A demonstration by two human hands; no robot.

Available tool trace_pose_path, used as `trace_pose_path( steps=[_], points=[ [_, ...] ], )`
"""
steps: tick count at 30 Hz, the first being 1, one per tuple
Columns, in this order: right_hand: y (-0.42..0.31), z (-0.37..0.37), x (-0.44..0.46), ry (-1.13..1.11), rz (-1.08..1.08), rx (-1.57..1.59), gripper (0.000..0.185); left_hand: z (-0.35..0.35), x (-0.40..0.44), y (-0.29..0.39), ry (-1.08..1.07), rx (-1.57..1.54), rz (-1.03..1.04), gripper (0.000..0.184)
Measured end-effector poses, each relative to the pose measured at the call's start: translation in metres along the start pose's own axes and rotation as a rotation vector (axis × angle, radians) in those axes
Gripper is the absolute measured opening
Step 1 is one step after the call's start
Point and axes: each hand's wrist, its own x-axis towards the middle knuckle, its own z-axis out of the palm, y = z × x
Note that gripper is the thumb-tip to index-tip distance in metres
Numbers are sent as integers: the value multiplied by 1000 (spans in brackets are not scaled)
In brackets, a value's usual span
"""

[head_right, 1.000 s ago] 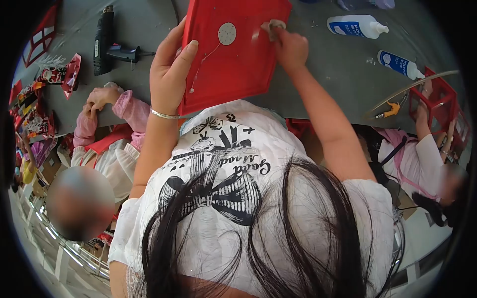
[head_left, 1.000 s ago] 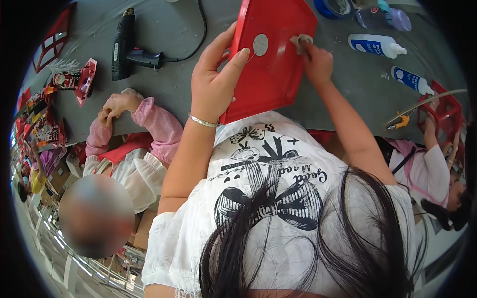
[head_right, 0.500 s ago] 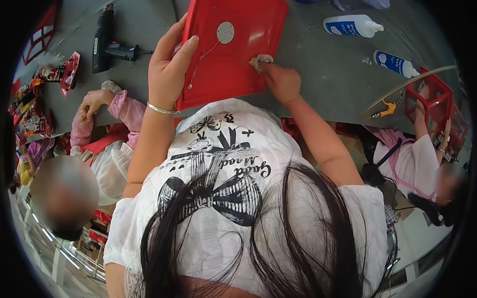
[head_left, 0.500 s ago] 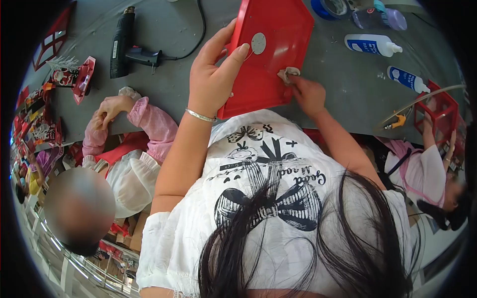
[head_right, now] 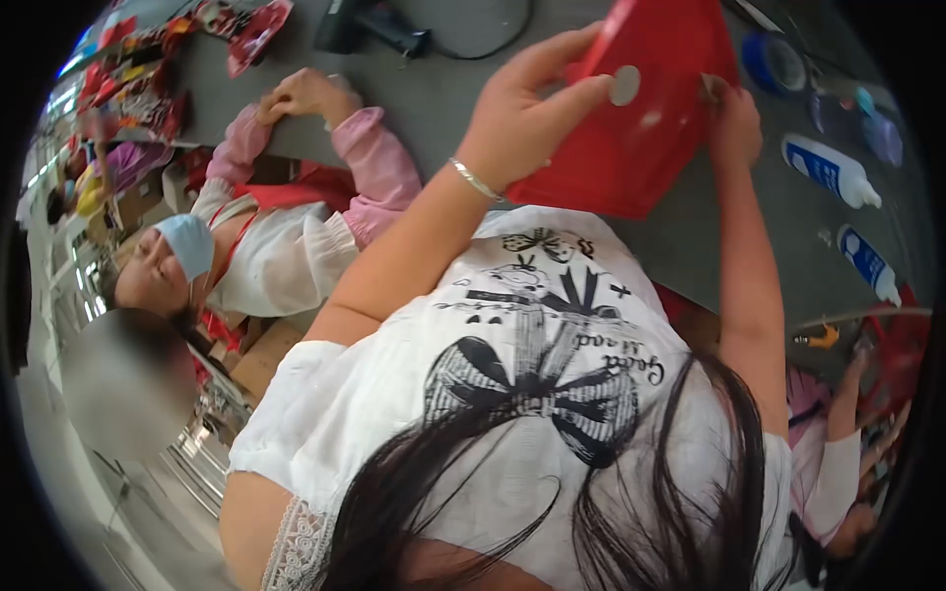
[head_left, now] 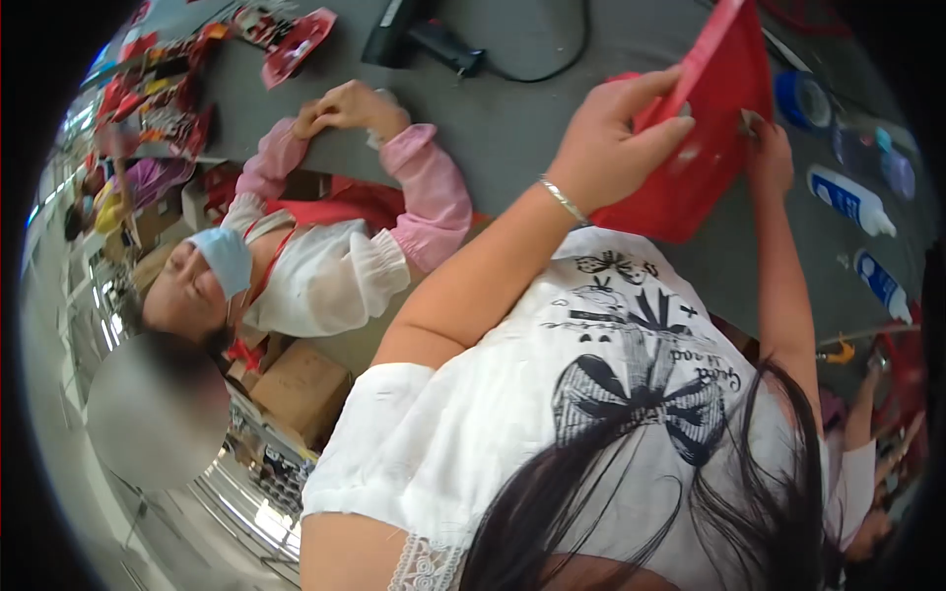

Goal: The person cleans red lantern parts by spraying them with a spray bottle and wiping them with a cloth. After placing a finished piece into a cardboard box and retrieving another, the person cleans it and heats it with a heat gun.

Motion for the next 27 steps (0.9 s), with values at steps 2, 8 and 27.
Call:
trace_pose_path(
  steps=[2,8,27],
  points=[
    [-8,-4,-11,-12,-17,48,25,-5,-1,5,11,39,20,51],
    [-30,-3,-87,-235,-138,159,25,1,-4,5,34,30,-41,53],
    [-89,-6,-82,-177,-71,526,18,11,-4,16,13,-304,-234,49]
  ],
)
